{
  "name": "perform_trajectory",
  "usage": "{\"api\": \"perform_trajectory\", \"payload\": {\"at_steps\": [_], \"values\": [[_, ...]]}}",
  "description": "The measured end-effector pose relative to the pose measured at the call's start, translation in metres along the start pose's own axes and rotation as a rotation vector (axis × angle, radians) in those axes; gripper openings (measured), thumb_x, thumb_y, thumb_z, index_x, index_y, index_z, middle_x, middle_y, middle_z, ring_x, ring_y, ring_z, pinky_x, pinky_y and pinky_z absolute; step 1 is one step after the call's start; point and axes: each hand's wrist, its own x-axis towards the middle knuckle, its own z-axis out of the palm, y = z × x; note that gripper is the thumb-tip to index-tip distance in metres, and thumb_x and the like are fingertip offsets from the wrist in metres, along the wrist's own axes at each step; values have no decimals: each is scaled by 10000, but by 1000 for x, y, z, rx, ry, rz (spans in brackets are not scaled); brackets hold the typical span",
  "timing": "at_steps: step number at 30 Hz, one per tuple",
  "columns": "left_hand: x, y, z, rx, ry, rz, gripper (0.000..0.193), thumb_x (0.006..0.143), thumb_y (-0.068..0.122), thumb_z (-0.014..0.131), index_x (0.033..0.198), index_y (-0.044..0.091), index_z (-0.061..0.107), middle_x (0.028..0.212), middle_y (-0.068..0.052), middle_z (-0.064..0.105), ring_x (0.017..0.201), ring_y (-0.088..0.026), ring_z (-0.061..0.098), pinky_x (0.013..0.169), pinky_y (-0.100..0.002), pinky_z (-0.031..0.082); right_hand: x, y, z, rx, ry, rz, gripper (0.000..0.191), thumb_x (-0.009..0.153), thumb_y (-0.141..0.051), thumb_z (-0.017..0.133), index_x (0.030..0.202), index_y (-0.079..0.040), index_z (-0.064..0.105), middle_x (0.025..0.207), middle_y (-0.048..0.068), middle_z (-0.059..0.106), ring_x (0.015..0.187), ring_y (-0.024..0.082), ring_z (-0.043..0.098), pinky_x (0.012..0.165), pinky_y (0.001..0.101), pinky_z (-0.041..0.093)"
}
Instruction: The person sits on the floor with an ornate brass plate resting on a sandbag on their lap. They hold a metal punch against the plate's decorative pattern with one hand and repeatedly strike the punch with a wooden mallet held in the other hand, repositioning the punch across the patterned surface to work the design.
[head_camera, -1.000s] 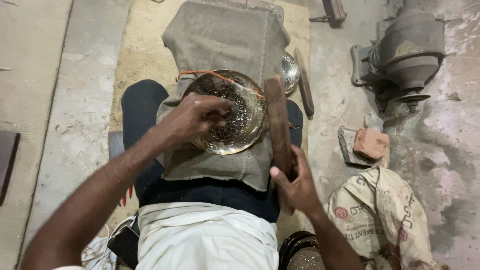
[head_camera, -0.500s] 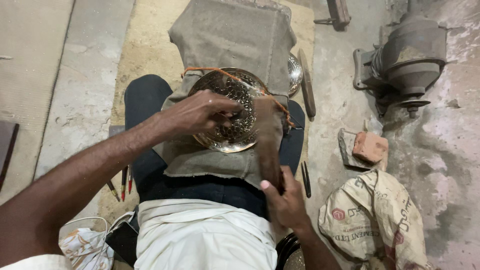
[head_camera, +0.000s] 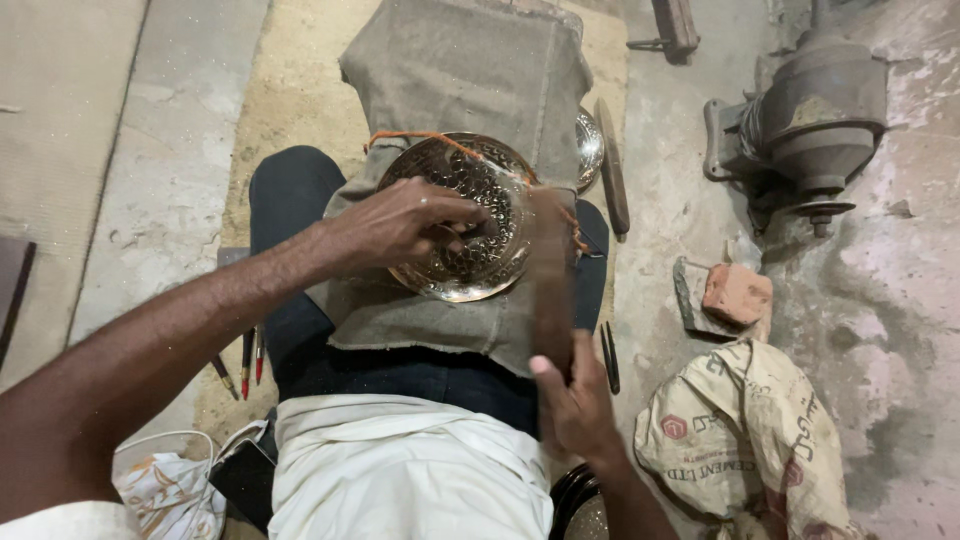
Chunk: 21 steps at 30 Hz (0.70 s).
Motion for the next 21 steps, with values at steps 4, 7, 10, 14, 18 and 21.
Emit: {"api": "perform_trajectory", "payload": {"at_steps": [4, 7, 10, 14, 18, 21], "values": [[2, 1, -1, 16, -3, 1, 500, 817, -118, 636, 1261, 103, 699, 1099, -106, 780, 895, -215, 774, 738, -357, 676, -1, 2, 1, 28, -29, 144, 558, 959, -421, 539, 1232, 54, 435, 790, 89, 610, 709, 204, 624, 616, 347, 580], [3, 1, -2, 2, -4, 26, 441, 860, -97, 647, 1250, 100, 704, 1116, -120, 778, 912, -218, 784, 751, -352, 676, -4, 8, 1, 32, 23, 32, 598, 989, -427, 548, 1233, 108, 439, 823, 90, 612, 742, 219, 613, 662, 348, 556], [3, 2, -2, -9, -18, 17, 438, 862, -104, 640, 1244, 99, 709, 1144, -133, 771, 906, -225, 784, 726, -345, 679, -8, 14, 3, -22, -6, 13, 676, 1016, -451, 540, 1298, 141, 377, 852, 108, 647, 809, 246, 658, 730, 362, 587], [3, 2, -4, 14, -53, -12, 474, 842, -114, 639, 1260, 99, 701, 1115, -133, 774, 897, -228, 779, 717, -341, 678, -12, 16, 10, 12, -85, 134, 702, 981, -506, 525, 1288, 120, 440, 963, 151, 685, 864, 281, 709, 750, 382, 646], [3, 3, -4, -15, -39, 16, 492, 823, -122, 642, 1259, 98, 702, 1141, -140, 766, 902, -227, 778, 711, -338, 676, -15, 13, 14, 73, 67, -144, 718, 1091, -495, 520, 1359, 167, 447, 1235, 302, 674, 1171, 389, 678, 1010, 458, 578], [3, 3, -5, 17, -40, 17, 460, 854, -97, 653, 1266, 101, 702, 1106, -134, 775, 865, -224, 777, 696, -338, 671, -15, 10, 13, -199, -244, 531, 717, 1004, -497, 521, 1488, 28, 449, 919, 306, 717, 786, 401, 693, 673, 485, 658]]}}
